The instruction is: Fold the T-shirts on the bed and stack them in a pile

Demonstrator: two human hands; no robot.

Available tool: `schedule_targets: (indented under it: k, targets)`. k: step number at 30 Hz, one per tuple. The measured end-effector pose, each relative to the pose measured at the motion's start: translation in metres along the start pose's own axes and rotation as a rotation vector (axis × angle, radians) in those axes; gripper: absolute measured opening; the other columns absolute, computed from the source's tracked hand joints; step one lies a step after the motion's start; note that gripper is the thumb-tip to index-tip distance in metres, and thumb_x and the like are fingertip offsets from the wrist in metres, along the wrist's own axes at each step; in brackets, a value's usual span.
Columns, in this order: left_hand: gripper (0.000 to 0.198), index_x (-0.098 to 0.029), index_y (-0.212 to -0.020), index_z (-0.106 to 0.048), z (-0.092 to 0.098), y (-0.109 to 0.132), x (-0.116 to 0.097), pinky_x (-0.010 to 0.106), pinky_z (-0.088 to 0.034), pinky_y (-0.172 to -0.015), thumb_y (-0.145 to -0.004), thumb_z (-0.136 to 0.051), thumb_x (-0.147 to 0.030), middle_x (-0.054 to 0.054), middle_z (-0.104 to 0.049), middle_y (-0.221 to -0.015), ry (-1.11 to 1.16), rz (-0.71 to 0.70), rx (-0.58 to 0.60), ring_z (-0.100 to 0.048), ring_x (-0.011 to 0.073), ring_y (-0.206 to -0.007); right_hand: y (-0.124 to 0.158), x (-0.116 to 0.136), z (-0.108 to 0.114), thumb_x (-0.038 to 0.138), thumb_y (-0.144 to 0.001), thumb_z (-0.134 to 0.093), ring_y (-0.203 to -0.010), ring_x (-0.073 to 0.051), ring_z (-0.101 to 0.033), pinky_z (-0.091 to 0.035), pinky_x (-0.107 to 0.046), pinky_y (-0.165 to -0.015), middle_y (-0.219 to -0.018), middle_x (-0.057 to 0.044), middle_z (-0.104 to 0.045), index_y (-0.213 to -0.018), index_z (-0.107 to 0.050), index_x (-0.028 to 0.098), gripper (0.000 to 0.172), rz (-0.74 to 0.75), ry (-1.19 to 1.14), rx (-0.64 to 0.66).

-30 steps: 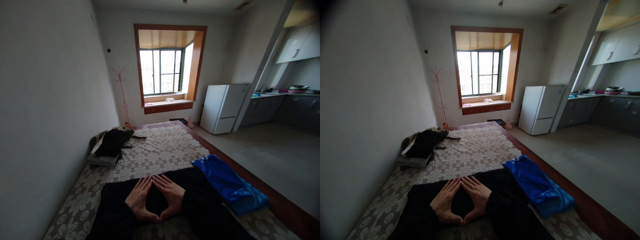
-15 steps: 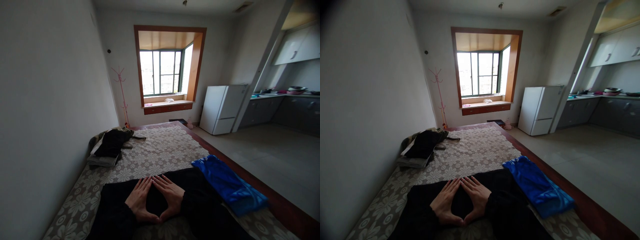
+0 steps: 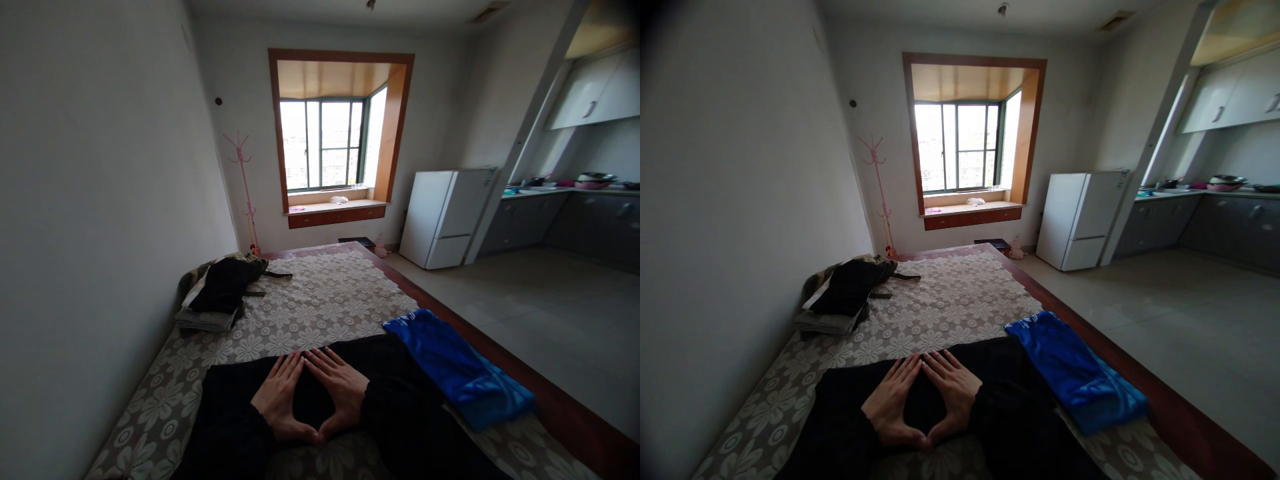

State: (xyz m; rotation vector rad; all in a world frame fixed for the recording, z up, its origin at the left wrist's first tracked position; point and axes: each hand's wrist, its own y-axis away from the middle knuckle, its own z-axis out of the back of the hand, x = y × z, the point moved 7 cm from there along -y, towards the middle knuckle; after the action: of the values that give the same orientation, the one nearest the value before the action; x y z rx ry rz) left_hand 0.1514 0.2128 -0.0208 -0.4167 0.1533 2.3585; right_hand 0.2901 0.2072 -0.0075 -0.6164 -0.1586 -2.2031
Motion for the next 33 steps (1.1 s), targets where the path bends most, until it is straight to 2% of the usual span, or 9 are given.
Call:
schedule_targets:
  k: [7, 13, 18, 24, 29, 33]
  targets:
    - [0.132, -0.015, -0.16, -0.013, -0.0001, 0.001, -0.0006, 0.057, -0.015, -0.124, -0.06, -0.063, -0.086, 0.017, -0.017, -0.165, -0.014, -0.023, -0.022, -0.012, 0.0373, -0.152, -0.0003, -0.0005, -0.0008, 0.086, -0.064, -0.064, -0.152, -0.036, -0.01, -0.001, -0.053, -0.124, -0.165, -0.013, -0.014, -0.161, -0.013, 0.018, 0.129, -0.003, 0.011, 0.002]
    - [0.132, -0.012, -0.16, -0.014, -0.002, 0.0002, -0.0008, 0.055, -0.013, -0.125, -0.061, -0.061, -0.086, 0.017, -0.012, -0.165, -0.026, 0.007, 0.017, -0.01, 0.0359, -0.153, 0.0, -0.0002, -0.0004, 0.086, -0.066, -0.062, -0.152, -0.035, -0.01, -0.001, -0.051, -0.124, -0.166, -0.013, -0.014, -0.161, -0.011, 0.018, 0.128, -0.002, 0.019, 0.008]
    - [0.129, -0.015, -0.16, -0.012, 0.0004, 0.0006, -0.0038, 0.055, -0.013, -0.124, -0.064, -0.061, -0.085, 0.016, -0.01, -0.166, -0.024, 0.005, 0.015, -0.011, 0.036, -0.153, 0.0004, -0.0005, -0.0006, 0.085, -0.067, -0.062, -0.152, -0.035, -0.009, -0.001, -0.051, -0.124, -0.166, -0.013, -0.014, -0.161, -0.011, 0.017, 0.127, -0.007, 0.014, 0.009]
    - [0.13, -0.017, -0.16, -0.013, 0.0005, 0.0011, -0.0025, 0.057, -0.011, -0.124, -0.062, -0.064, -0.084, 0.015, -0.014, -0.166, 0.004, 0.012, 0.011, -0.012, 0.0363, -0.152, -0.0003, -0.0014, -0.0004, 0.084, -0.066, -0.064, -0.152, -0.036, -0.011, -0.002, -0.052, -0.124, -0.165, -0.013, -0.015, -0.161, -0.011, 0.018, 0.127, -0.01, 0.007, 0.011]
    - [0.131, -0.015, -0.16, -0.014, 0.0003, 0.0009, -0.0017, 0.055, -0.011, -0.125, -0.06, -0.064, -0.085, 0.016, -0.011, -0.166, 0.003, 0.021, 0.026, -0.012, 0.0357, -0.153, -0.0002, -0.0022, -0.0016, 0.084, -0.064, -0.066, -0.152, -0.036, -0.012, -0.003, -0.05, -0.124, -0.165, -0.013, -0.016, -0.161, -0.012, 0.018, 0.129, -0.009, 0.011, 0.011]
    - [0.133, -0.016, -0.159, -0.017, -0.0001, 0.0005, 0.0002, 0.055, -0.012, -0.125, -0.057, -0.066, -0.085, 0.015, -0.016, -0.166, 0.013, 0.028, 0.014, -0.012, 0.0371, -0.152, -0.0027, -0.0046, -0.0009, 0.084, -0.059, -0.07, -0.151, -0.037, -0.013, -0.005, -0.052, -0.124, -0.166, -0.013, -0.015, -0.161, -0.015, 0.018, 0.133, -0.028, 0.005, 0.011]
